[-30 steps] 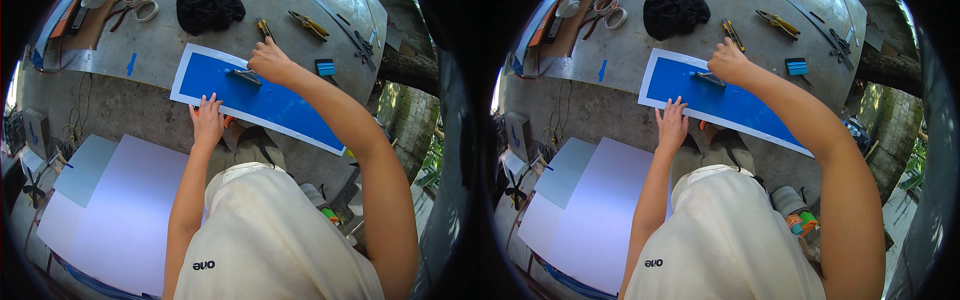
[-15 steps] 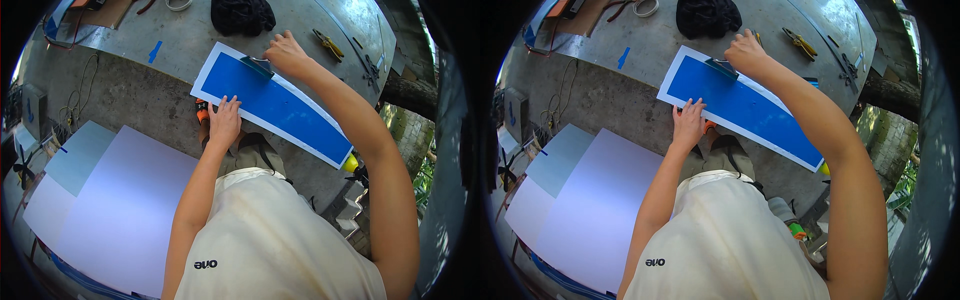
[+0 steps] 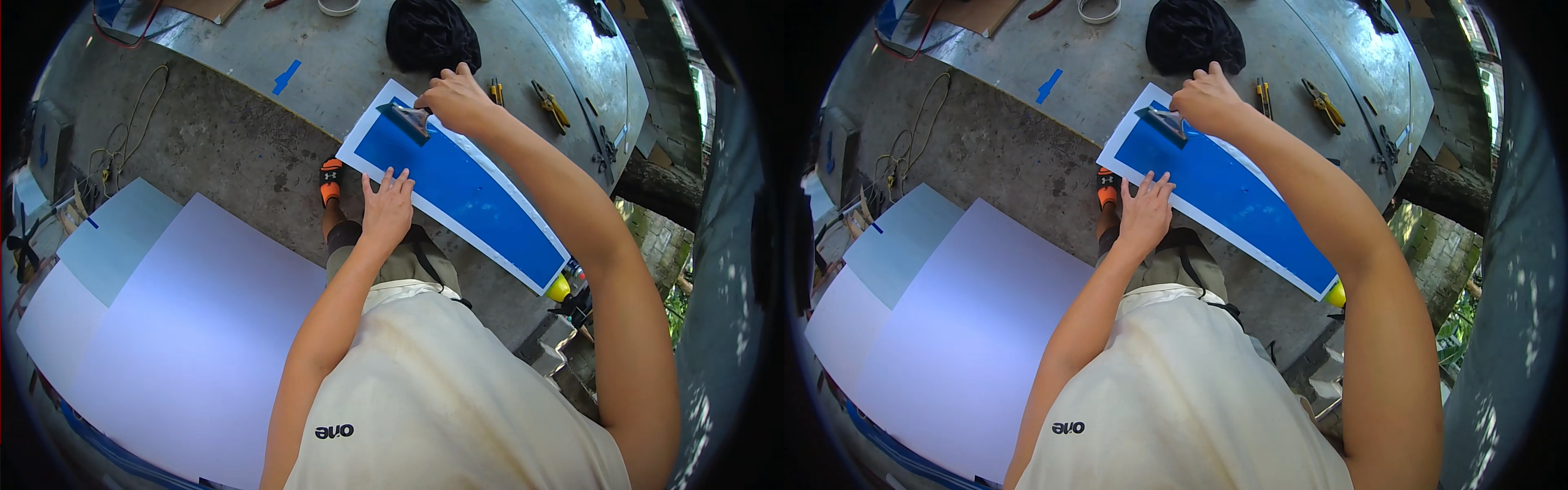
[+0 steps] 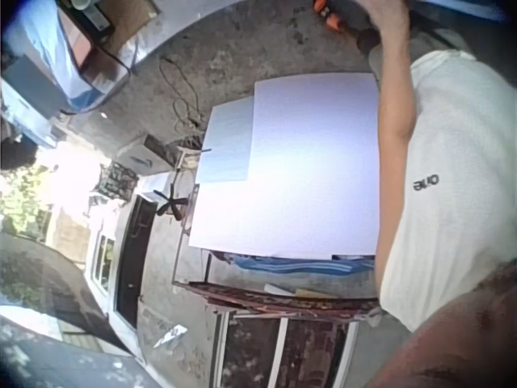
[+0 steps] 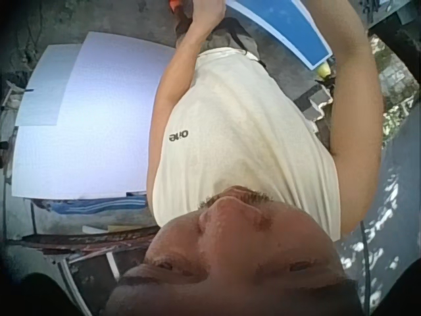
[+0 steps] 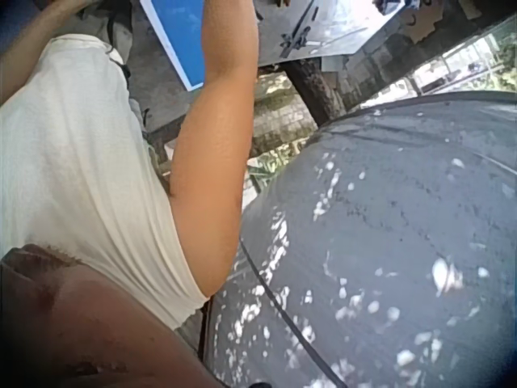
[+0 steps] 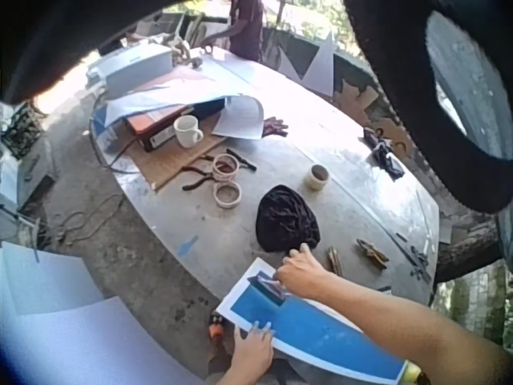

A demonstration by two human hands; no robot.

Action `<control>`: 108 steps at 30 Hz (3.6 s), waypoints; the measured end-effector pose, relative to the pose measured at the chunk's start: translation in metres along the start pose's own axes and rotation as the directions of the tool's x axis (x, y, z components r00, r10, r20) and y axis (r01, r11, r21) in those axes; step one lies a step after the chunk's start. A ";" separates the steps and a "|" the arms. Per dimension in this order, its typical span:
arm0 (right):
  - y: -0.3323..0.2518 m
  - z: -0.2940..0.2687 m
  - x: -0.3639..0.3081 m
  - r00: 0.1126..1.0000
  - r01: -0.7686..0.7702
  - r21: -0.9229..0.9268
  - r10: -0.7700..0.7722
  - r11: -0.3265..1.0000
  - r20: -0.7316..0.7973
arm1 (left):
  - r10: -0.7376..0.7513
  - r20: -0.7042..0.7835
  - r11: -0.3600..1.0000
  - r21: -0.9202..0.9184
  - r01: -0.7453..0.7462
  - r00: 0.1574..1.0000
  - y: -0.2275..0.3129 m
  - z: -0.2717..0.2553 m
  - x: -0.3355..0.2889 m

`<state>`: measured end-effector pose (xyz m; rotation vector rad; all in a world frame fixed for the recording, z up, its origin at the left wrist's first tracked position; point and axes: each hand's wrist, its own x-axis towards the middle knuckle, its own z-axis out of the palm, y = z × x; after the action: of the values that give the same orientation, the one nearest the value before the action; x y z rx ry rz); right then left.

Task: Applying a blue protective film or decal to a white rectangular board using a squeegee and spray.

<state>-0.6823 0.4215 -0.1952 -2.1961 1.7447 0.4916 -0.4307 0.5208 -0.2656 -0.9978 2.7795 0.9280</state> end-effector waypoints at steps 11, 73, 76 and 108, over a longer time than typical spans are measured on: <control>-0.008 -0.022 0.008 0.999 -0.014 -0.083 0.018 0.996 0.039 | -0.002 -0.008 0.999 -0.034 0.002 1.000 0.000 0.000 0.001; 0.071 0.098 -0.236 0.945 -0.284 0.057 0.270 0.957 0.184 | -0.194 0.029 0.981 0.035 0.193 0.980 0.052 0.021 -0.007; 0.064 0.097 -0.243 0.967 -0.244 0.094 0.234 0.965 0.102 | -0.201 0.034 0.980 0.021 0.200 0.979 0.055 0.020 -0.007; 0.069 0.139 -0.332 0.927 -0.357 0.014 0.353 0.934 0.124 | -0.154 0.074 0.987 0.060 0.150 0.985 0.077 0.010 -0.031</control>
<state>-0.8301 0.7561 -0.1754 -1.7861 2.0741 0.6521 -0.4530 0.5915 -0.2265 -1.1211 2.6074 0.8480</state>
